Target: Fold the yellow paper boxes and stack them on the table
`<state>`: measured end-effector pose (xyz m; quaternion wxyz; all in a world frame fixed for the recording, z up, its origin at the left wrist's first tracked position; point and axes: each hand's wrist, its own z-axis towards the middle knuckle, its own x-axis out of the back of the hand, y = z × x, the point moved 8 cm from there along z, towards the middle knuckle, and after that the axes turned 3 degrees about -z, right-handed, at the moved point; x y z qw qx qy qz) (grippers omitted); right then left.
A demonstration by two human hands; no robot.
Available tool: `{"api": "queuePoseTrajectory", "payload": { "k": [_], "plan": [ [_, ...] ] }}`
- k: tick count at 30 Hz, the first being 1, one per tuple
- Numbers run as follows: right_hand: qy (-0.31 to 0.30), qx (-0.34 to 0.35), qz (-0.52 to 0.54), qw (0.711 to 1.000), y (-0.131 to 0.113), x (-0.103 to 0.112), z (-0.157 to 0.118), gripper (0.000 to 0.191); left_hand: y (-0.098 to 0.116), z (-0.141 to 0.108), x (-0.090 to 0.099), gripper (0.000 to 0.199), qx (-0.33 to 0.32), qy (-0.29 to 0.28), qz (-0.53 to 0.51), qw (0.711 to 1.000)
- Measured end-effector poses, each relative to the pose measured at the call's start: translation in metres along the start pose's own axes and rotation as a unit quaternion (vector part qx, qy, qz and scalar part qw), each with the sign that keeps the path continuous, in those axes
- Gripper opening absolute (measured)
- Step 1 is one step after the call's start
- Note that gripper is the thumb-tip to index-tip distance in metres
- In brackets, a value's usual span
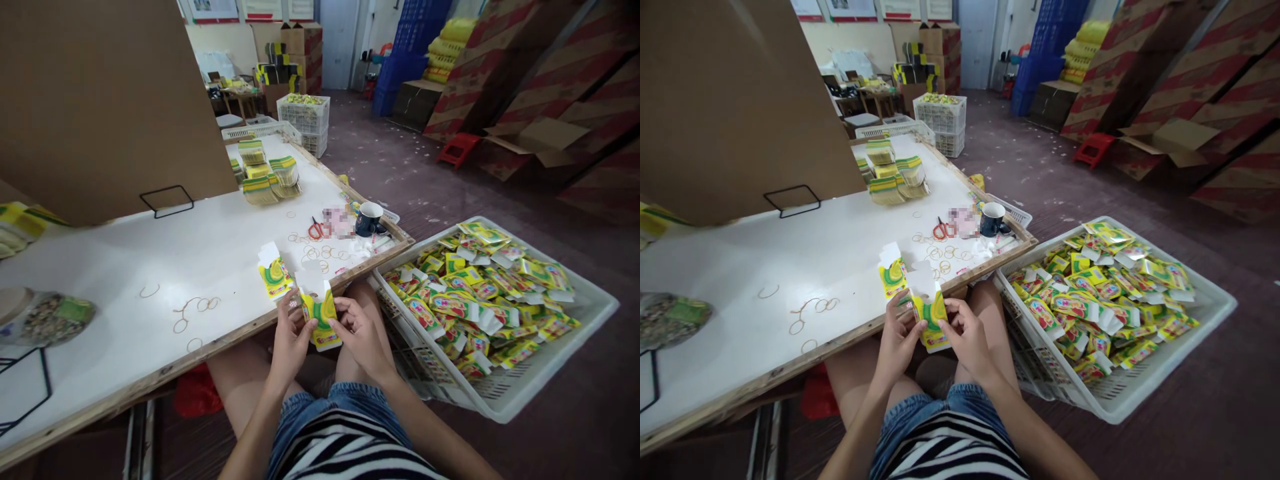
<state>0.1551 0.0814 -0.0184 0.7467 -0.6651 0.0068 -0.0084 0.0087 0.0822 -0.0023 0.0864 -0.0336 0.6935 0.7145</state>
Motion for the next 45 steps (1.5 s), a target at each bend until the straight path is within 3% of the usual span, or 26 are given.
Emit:
{"api": "queuePoseTrajectory", "payload": {
  "k": [4,13,21,25,28,30,32,33,37,39,42,45],
  "plan": [
    [-0.033,0.022,0.001,0.999,-0.005,0.005,0.002,0.048,0.001,-0.003,-0.007,0.075,0.023,-0.067,0.001,0.997],
    [-0.115,0.011,0.062,0.991,-0.001,0.004,0.006,0.038,0.006,-0.009,-0.018,0.049,0.056,-0.149,-0.052,0.986],
    [-0.188,-0.001,0.013,0.982,-0.01,0.004,0.01,0.022,0.0,-0.014,-0.022,0.04,0.095,-0.167,-0.095,0.977],
    [-0.163,0.049,-0.031,0.985,-0.02,0.006,0.014,0.027,-0.001,-0.015,-0.026,0.035,0.092,-0.189,-0.092,0.973],
    [-0.108,0.094,-0.045,0.989,-0.026,0.009,0.015,0.024,0.0,-0.013,-0.026,0.04,0.074,-0.176,-0.098,0.977],
    [-0.076,0.082,-0.016,0.994,-0.022,0.012,0.015,0.022,0.001,-0.011,-0.025,0.054,0.065,-0.157,-0.102,0.98],
    [-0.058,0.061,0.014,0.996,-0.016,0.014,0.015,0.04,0.0,-0.011,-0.026,0.064,0.069,-0.154,-0.095,0.981],
    [-0.056,0.056,0.018,0.997,-0.015,0.014,0.015,0.044,-0.001,-0.01,-0.027,0.063,0.074,-0.156,-0.087,0.981],
    [-0.052,0.09,-0.034,0.994,-0.019,0.022,0.017,0.03,-0.008,-0.007,-0.022,0.047,0.072,-0.14,-0.02,0.987],
    [-0.06,0.095,-0.044,0.993,-0.022,0.026,0.018,0.037,-0.01,-0.006,-0.017,0.044,0.065,-0.12,0.034,0.99],
    [-0.117,0.028,-0.034,0.992,-0.013,0.02,0.017,0.034,-0.01,-0.004,-0.015,0.041,0.053,-0.096,0.101,0.989],
    [-0.152,-0.022,-0.058,0.986,-0.002,0.012,0.013,0.044,-0.009,-0.005,-0.02,0.042,0.043,-0.103,0.112,0.987]
  ]
}}
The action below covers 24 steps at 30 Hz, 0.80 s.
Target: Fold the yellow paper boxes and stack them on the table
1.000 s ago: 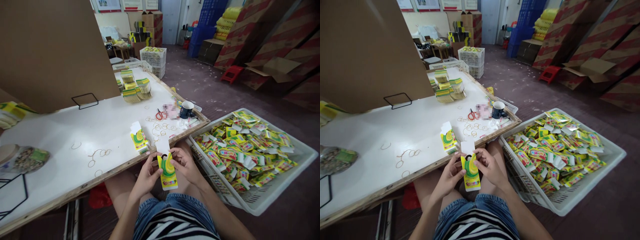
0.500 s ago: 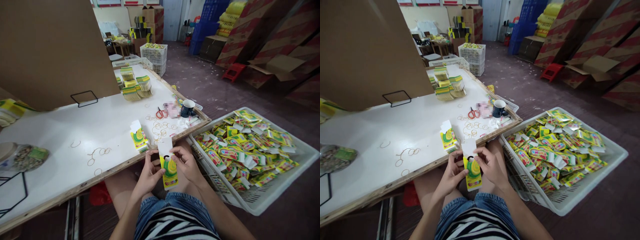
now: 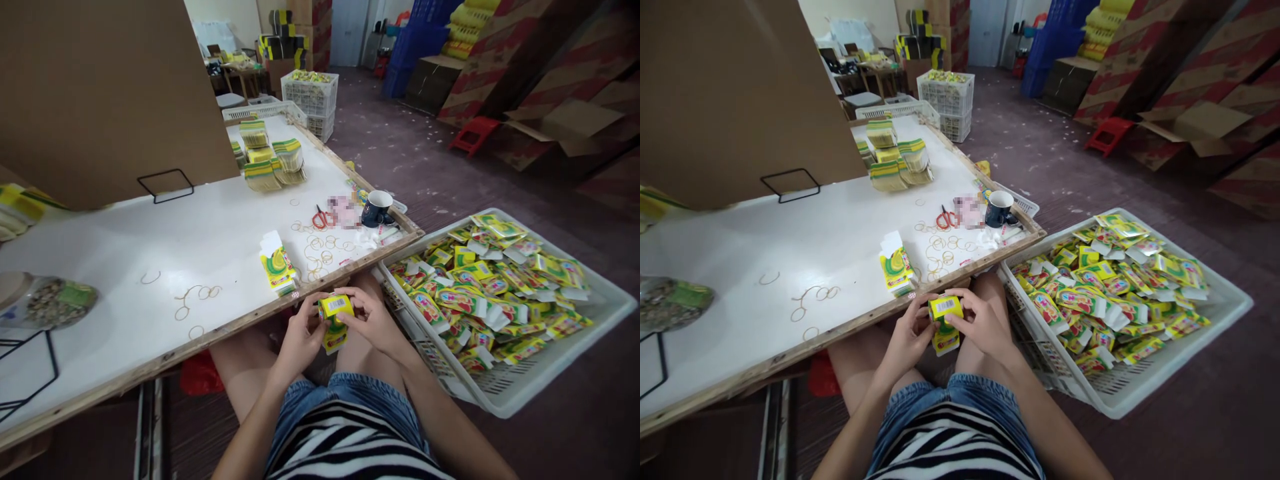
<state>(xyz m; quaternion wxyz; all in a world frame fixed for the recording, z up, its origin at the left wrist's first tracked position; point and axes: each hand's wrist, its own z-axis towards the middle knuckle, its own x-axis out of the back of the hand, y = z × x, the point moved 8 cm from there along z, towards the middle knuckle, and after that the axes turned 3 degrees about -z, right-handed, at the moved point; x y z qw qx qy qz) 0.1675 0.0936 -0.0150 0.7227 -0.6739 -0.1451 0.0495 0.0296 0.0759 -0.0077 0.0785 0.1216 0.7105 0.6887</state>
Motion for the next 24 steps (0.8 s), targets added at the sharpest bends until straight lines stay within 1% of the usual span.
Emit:
{"api": "queuePoseTrajectory", "payload": {
  "k": [1,5,7,11,17,20,24],
  "plan": [
    [0.005,-0.002,-0.02,1.0,0.001,-0.001,0.0,0.044,0.0,0.0,-0.002,0.042,-0.001,-0.007,-0.005,1.0],
    [0.052,0.005,-0.131,0.99,-0.001,0.005,0.001,0.032,-0.002,0.0,-0.006,0.043,0.008,-0.023,-0.034,0.999],
    [0.058,0.005,-0.159,0.986,-0.002,0.005,0.002,0.031,-0.003,0.0,-0.006,0.044,0.013,-0.023,-0.064,0.998],
    [0.056,-0.005,-0.136,0.989,0.0,0.004,0.001,0.036,-0.002,0.001,-0.005,0.048,0.016,-0.017,-0.117,0.993],
    [0.028,0.005,-0.089,0.996,0.006,0.001,-0.003,0.039,0.0,0.002,-0.006,0.051,0.026,-0.02,-0.139,0.99],
    [0.035,-0.011,-0.111,0.993,0.009,0.002,-0.002,0.04,-0.003,0.002,-0.008,0.05,0.03,-0.027,-0.127,0.991],
    [0.065,-0.021,-0.159,0.985,0.006,0.005,0.0,0.034,-0.004,0.003,-0.007,0.048,0.023,-0.02,-0.106,0.994]
  ]
}}
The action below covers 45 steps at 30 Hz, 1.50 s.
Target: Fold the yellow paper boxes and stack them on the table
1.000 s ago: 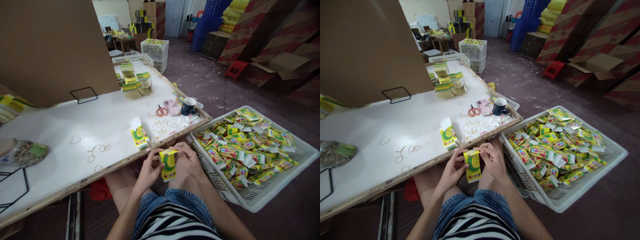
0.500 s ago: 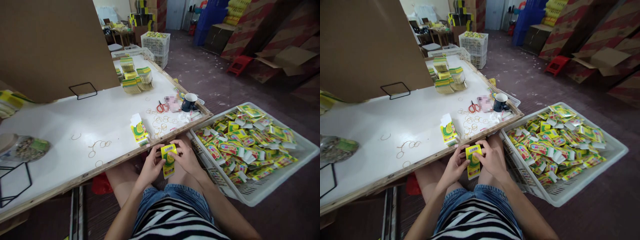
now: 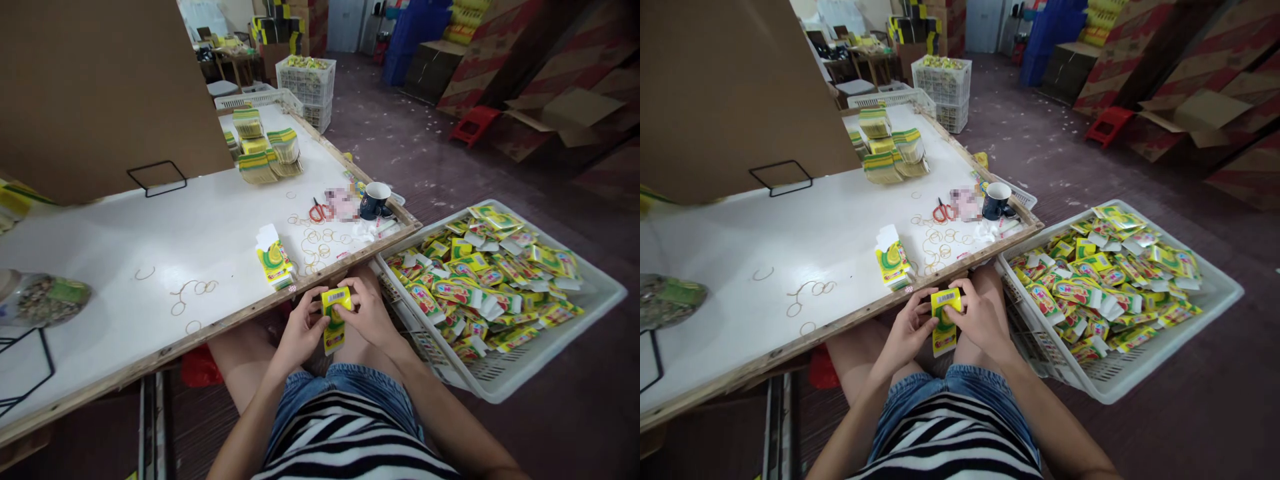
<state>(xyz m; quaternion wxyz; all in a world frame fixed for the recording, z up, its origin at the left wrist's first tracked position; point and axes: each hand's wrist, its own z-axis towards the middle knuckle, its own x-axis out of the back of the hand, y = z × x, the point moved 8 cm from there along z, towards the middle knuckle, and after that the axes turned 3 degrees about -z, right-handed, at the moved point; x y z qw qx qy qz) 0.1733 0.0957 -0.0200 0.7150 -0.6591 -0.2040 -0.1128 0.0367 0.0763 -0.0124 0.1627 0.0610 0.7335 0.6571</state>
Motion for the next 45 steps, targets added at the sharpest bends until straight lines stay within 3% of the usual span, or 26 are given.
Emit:
{"api": "queuePoseTrajectory", "payload": {
  "k": [5,13,17,20,22,24,26,27,30,34,40,45],
  "plan": [
    [-0.005,0.042,0.063,0.997,-0.004,0.007,0.0,0.035,0.006,0.0,0.002,0.051,-0.004,0.0,-0.031,1.0],
    [0.009,0.024,0.252,0.967,-0.002,0.01,-0.007,0.026,0.009,0.007,-0.013,0.049,0.0,-0.038,-0.058,0.998],
    [0.042,0.038,0.228,0.972,-0.003,0.019,-0.011,0.023,0.007,0.006,-0.027,0.045,-0.01,-0.049,-0.044,0.998],
    [0.093,0.026,0.148,0.984,0.004,0.05,-0.015,0.024,0.014,0.008,-0.03,0.05,-0.054,-0.06,0.028,0.996],
    [0.223,0.026,0.031,0.974,0.008,0.095,-0.022,0.026,0.025,0.013,-0.012,0.054,-0.104,-0.004,0.144,0.984],
    [0.366,0.053,-0.107,0.923,0.002,0.138,-0.035,0.031,0.039,0.018,0.024,0.055,-0.143,0.11,0.279,0.943],
    [0.414,0.074,-0.183,0.889,-0.001,0.156,-0.041,0.037,0.047,0.022,0.065,0.056,-0.143,0.22,0.376,0.889],
    [0.407,0.082,-0.196,0.888,-0.001,0.157,-0.041,0.039,0.048,0.025,0.081,0.058,-0.134,0.243,0.415,0.866],
    [0.321,0.076,-0.159,0.93,0.01,0.132,-0.031,0.036,0.04,0.036,0.111,0.055,-0.086,0.214,0.517,0.824],
    [0.215,0.031,-0.075,0.973,0.021,0.085,-0.019,0.033,0.037,0.039,0.121,0.036,-0.055,0.177,0.561,0.807],
    [0.096,0.02,0.032,0.995,0.003,0.033,-0.007,0.03,0.046,0.038,0.116,0.023,-0.051,0.161,0.591,0.788],
    [0.046,0.015,0.088,0.995,-0.005,0.001,-0.006,0.031,0.053,0.038,0.117,0.021,-0.085,0.209,0.6,0.767]
  ]
}}
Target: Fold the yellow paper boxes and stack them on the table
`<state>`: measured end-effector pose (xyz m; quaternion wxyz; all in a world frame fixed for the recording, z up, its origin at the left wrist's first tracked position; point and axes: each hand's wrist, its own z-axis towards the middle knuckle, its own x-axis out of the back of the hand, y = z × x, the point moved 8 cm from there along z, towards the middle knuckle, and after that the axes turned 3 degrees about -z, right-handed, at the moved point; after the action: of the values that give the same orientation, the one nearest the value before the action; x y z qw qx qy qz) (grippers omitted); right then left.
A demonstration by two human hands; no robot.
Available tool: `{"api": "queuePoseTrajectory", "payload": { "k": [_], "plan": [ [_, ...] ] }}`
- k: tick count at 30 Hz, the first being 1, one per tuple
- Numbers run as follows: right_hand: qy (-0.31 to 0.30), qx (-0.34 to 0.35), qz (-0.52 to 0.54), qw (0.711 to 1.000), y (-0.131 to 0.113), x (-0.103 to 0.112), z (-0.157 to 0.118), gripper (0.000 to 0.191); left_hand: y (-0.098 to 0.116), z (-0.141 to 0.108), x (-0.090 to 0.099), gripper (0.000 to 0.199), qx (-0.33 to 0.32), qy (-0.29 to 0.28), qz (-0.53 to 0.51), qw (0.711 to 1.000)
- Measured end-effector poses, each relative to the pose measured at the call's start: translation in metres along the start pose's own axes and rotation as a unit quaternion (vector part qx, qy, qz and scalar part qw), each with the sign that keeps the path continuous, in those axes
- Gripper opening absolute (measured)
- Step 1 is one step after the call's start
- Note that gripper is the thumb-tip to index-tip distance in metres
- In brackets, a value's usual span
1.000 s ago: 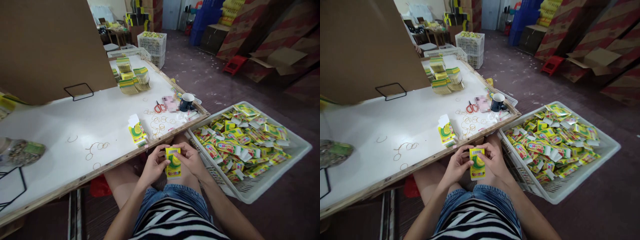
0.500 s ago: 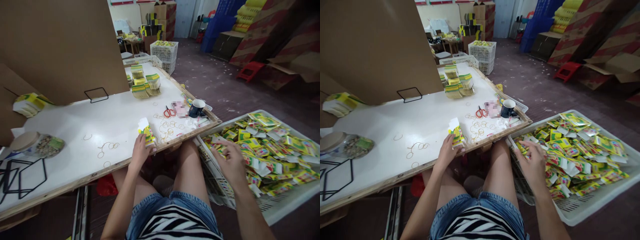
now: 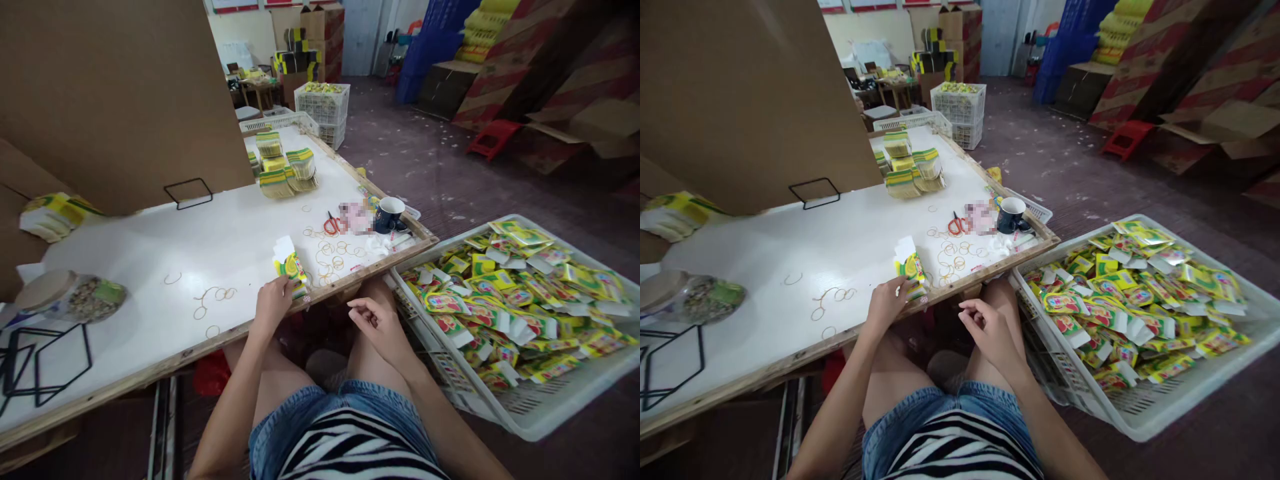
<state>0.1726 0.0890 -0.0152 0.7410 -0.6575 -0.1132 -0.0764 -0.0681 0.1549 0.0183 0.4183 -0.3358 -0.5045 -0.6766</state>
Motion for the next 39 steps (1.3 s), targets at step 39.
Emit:
{"api": "queuePoseTrajectory", "payload": {
  "k": [39],
  "plan": [
    [0.038,-0.076,0.217,0.972,0.006,-0.027,-0.016,0.036,0.071,-0.071,-0.061,0.041,0.165,-0.128,-0.693,0.69]
  ]
}}
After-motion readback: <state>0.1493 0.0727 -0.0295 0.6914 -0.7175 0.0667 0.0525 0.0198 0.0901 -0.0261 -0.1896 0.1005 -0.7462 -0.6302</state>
